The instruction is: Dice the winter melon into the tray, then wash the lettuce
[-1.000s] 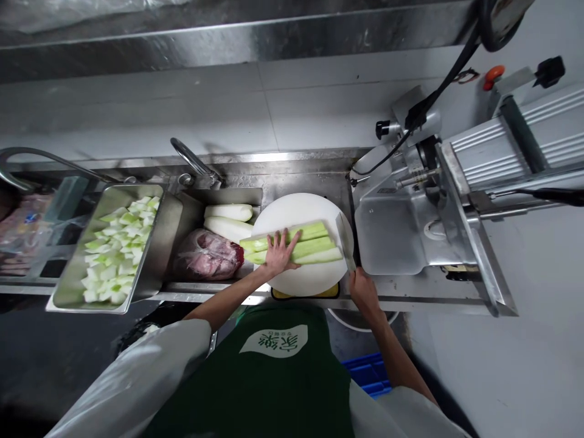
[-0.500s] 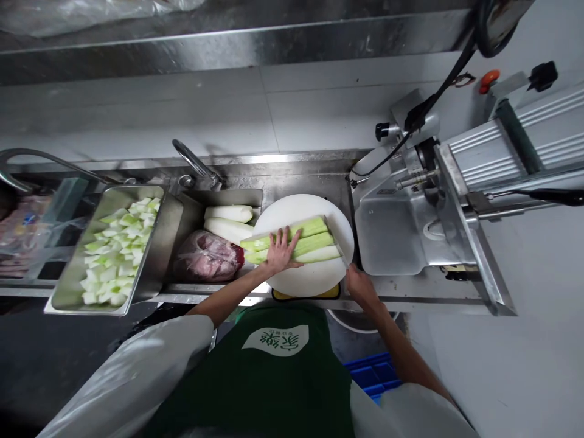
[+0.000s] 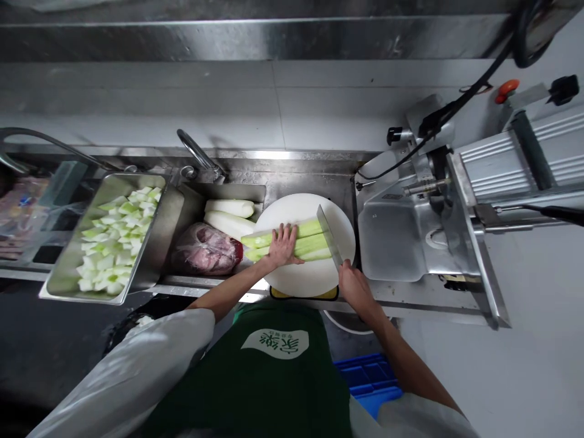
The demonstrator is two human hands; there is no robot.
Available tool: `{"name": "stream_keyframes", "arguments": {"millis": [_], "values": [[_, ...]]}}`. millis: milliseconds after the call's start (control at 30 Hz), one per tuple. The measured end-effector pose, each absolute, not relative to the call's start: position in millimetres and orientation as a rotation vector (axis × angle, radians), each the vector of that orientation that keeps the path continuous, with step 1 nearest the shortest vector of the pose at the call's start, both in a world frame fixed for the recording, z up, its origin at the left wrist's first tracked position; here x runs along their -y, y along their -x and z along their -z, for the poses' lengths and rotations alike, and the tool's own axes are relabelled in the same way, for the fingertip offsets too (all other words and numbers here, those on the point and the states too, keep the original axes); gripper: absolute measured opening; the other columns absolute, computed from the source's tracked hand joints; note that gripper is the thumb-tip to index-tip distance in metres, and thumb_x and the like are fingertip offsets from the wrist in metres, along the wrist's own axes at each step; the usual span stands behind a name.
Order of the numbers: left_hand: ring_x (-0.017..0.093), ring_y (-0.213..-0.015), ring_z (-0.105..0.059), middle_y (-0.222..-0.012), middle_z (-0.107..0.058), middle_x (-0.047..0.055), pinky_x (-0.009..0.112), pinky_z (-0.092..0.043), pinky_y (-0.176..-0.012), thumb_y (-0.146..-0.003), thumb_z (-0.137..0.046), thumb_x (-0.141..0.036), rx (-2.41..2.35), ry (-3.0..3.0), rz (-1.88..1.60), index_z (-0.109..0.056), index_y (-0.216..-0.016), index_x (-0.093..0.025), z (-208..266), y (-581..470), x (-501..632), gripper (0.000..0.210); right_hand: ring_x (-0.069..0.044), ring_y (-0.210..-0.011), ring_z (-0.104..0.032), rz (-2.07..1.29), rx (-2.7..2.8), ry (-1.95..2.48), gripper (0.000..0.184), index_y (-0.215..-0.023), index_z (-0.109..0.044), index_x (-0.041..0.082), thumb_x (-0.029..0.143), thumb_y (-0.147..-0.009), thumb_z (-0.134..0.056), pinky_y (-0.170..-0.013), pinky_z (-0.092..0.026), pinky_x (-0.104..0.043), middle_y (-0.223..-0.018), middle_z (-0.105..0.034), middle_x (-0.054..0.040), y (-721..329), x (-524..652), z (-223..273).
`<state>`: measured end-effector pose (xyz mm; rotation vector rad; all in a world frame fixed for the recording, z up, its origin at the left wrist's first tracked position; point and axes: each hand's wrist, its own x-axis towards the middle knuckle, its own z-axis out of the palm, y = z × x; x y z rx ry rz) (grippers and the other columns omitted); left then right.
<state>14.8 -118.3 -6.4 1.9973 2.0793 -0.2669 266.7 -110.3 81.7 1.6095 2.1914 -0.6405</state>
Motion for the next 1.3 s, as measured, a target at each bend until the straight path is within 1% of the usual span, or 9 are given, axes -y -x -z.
{"name": "stream_keyframes", "arguments": {"millis": [100, 233, 433, 567, 700, 800, 967, 1133, 1300], "values": [[0.051, -0.156, -0.019, -0.171, -0.021, 0.026, 0.065, -0.022, -0.125, -0.064, -0.081, -0.077, -2.043, -1.978, 0.275, -0.014, -0.168, -0.007, 6.5, -14.6, 118.3, 0.142, -0.027, -0.090, -0.073, 0.661, -2.146, -1.594, 0.026, -0.117, -0.055, 0.010, 0.022, -0.109, -0.033, -0.070, -0.039, -0.029, -0.095, -0.074, -0.0193, -261.4, 104.5, -84.3], [0.049, -0.155, -0.024, -0.171, -0.023, 0.025, 0.065, -0.019, -0.126, -0.065, -0.082, -0.074, -2.023, -1.970, 0.268, -0.011, -0.169, -0.010, 6.2, -14.7, 117.4, 0.141, -0.028, -0.092, -0.074, 0.726, -2.119, -1.533, 0.024, -0.118, -0.055, 0.008, 0.018, -0.108, -0.035, -0.070, -0.040, -0.030, -0.096, -0.073, -0.0208, -253.8, 89.8, -80.0], [0.047, -0.154, -0.026, -0.171, -0.026, 0.023, 0.064, -0.020, -0.127, -0.065, -0.082, -0.075, -1.984, -1.967, 0.279, -0.012, -0.168, -0.007, 7.5, -12.8, 114.4, 0.142, -0.027, -0.101, -0.073, 0.721, -2.098, -1.587, 0.028, -0.121, -0.055, 0.007, 0.021, -0.110, -0.033, -0.079, -0.045, -0.030, -0.104, -0.072, -0.0211, -227.4, 72.5, -33.3], [0.044, -0.155, -0.026, -0.170, -0.028, 0.024, 0.058, -0.019, -0.129, -0.066, -0.082, -0.075, -1.996, -1.980, 0.240, -0.013, -0.168, -0.007, 10.4, -11.8, 117.4, 0.141, -0.026, -0.100, -0.073, 0.692, -2.110, -1.616, 0.028, -0.122, -0.054, 0.008, 0.024, -0.111, -0.033, -0.080, -0.045, -0.030, -0.103, -0.073, -0.0195, -222.1, 71.3, -17.0], [0.045, -0.155, -0.025, -0.168, -0.029, 0.028, 0.061, -0.019, -0.128, -0.065, -0.081, -0.076, -2.093, -1.910, 0.224, -0.011, -0.167, -0.002, 12.1, -14.5, 122.0, 0.144, -0.026, -0.097, -0.074, 0.711, -2.143, -1.562, 0.028, -0.120, -0.056, 0.011, 0.025, -0.111, -0.034, -0.077, -0.044, -0.030, -0.101, -0.073, -0.0175, -228.0, 64.6, -26.9], [0.048, -0.155, -0.024, -0.166, -0.030, 0.029, 0.065, -0.019, -0.126, -0.065, -0.080, -0.078, -2.113, -1.885, 0.247, -0.012, -0.168, -0.004, 12.3, -16.2, 122.7, 0.143, -0.026, -0.092, -0.073, 0.657, -2.183, -1.566, 0.029, -0.119, -0.057, 0.012, 0.027, -0.111, -0.034, -0.074, -0.042, -0.030, -0.098, -0.073, -0.0169, -232.8, 63.5, -41.3], [0.049, -0.154, -0.025, -0.165, -0.031, 0.029, 0.065, -0.019, -0.126, -0.067, -0.079, -0.078, -2.090, -1.913, 0.252, -0.014, -0.167, -0.004, 10.6, -15.6, 121.2, 0.141, -0.025, -0.083, -0.071, 0.565, -2.237, -1.620, 0.031, -0.117, -0.057, 0.011, 0.029, -0.111, -0.032, -0.069, -0.039, -0.030, -0.090, -0.072, -0.0157, -234.9, 80.7, -60.2], [0.048, -0.152, -0.028, -0.165, -0.031, 0.029, 0.067, -0.020, -0.125, -0.067, -0.080, -0.077, -2.079, -1.915, 0.231, -0.016, -0.167, -0.002, 9.2, -14.9, 121.8, 0.140, -0.025, -0.088, -0.072, 0.583, -2.187, -1.590, 0.029, -0.113, -0.056, 0.012, 0.028, -0.111, -0.032, -0.068, -0.038, -0.028, -0.093, -0.073, -0.0161, -228.5, 94.5, -65.0], [0.049, -0.153, -0.024, -0.166, -0.031, 0.028, 0.066, -0.017, -0.126, -0.068, -0.078, -0.078, -2.072, -1.931, 0.226, -0.013, -0.168, -0.004, 11.1, -13.7, 122.4, 0.140, -0.026, -0.095, -0.073, 0.639, -2.115, -1.593, 0.027, -0.115, -0.055, 0.012, 0.028, -0.111, -0.034, -0.071, -0.041, -0.028, -0.099, -0.073, -0.0186, -221.8, 91.3, -61.1]]}}
